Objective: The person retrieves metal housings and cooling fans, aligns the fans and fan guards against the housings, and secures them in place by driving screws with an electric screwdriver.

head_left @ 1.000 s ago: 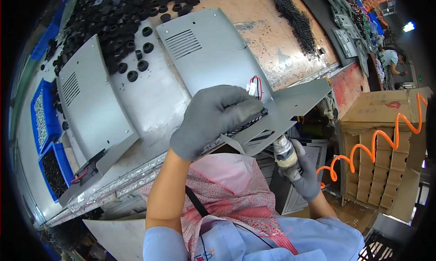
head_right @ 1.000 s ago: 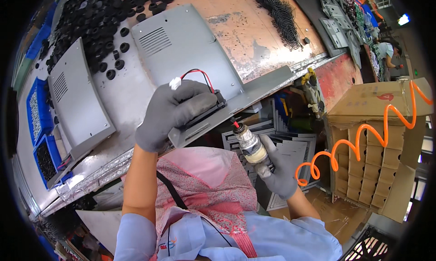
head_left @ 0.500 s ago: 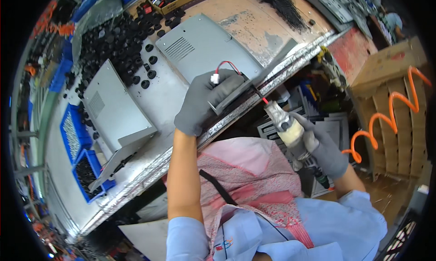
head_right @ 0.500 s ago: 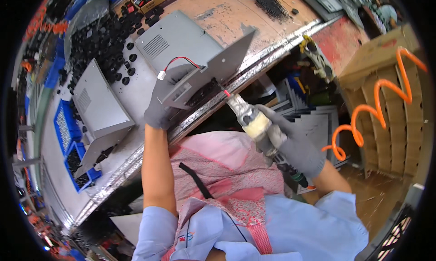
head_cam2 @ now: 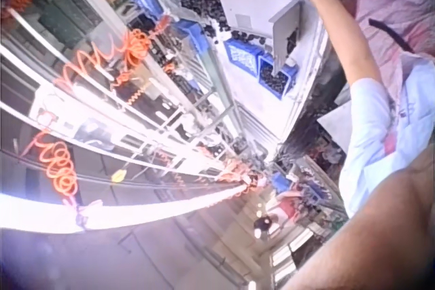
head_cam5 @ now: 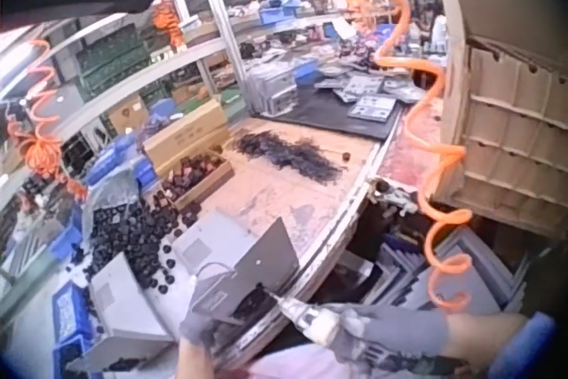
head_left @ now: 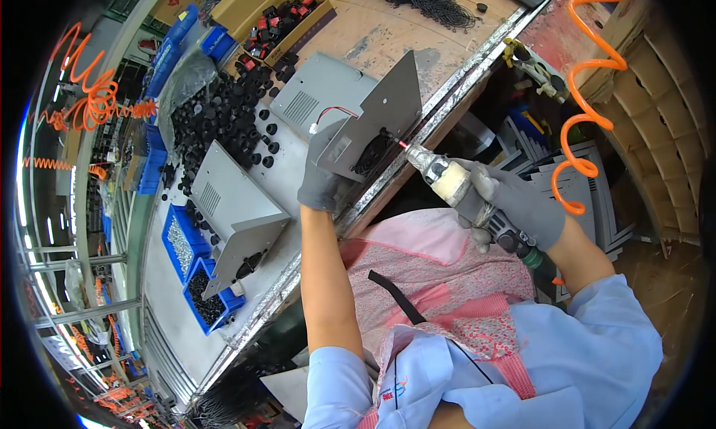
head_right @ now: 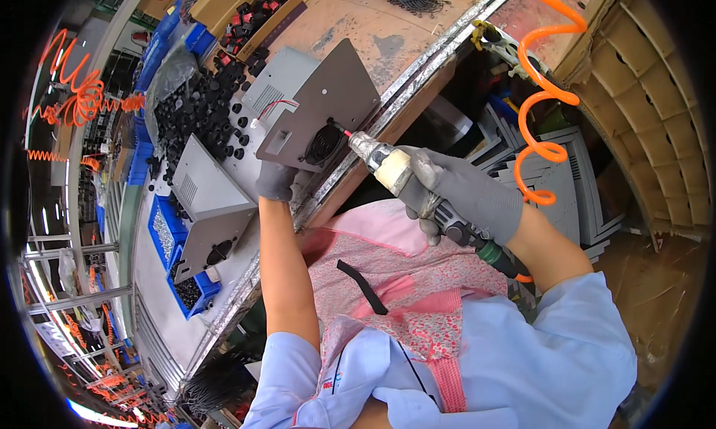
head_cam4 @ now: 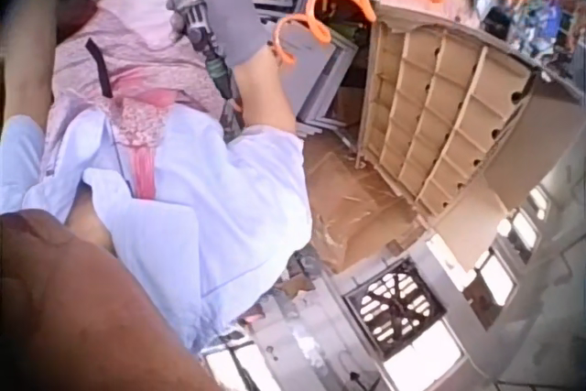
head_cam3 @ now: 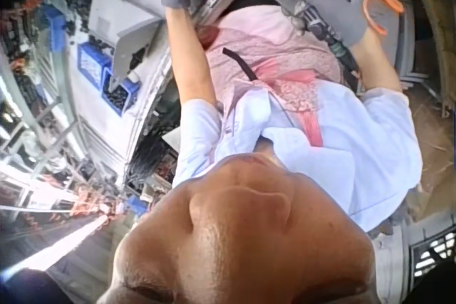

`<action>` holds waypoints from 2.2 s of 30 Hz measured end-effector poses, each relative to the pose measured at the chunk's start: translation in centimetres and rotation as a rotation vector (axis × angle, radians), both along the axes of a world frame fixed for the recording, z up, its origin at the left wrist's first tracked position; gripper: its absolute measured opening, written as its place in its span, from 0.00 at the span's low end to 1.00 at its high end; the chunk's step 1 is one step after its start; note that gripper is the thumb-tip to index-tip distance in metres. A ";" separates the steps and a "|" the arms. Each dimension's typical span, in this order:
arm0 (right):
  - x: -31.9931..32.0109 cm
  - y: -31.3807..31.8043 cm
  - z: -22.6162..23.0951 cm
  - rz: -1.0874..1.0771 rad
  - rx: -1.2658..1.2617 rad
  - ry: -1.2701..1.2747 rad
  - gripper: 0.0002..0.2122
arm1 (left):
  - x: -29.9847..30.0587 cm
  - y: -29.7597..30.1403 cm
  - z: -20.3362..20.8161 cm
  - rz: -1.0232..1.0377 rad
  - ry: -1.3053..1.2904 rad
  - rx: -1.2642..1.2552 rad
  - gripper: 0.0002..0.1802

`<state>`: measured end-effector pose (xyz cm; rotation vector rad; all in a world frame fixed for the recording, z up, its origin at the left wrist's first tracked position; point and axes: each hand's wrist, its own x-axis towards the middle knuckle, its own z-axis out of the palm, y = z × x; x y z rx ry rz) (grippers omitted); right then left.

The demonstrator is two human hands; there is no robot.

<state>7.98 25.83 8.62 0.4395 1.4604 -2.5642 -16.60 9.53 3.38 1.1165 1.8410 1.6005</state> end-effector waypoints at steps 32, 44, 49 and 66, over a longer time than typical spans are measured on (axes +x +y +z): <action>0.2 -0.6 -0.4 -0.026 -0.014 -0.001 0.30 | 0.6 -0.3 -0.4 0.410 -0.180 0.113 0.12; 0.7 -3.6 -1.4 -0.013 0.172 -0.182 0.23 | 7.9 -7.8 -0.9 0.512 -1.373 0.703 0.17; 1.2 -4.9 -1.5 0.171 0.334 -0.115 0.26 | 9.2 -8.5 -1.9 0.397 -1.368 0.572 0.14; 0.4 -6.2 -1.7 0.245 0.256 0.001 0.26 | 10.0 -6.8 -0.7 0.317 -1.106 0.437 0.21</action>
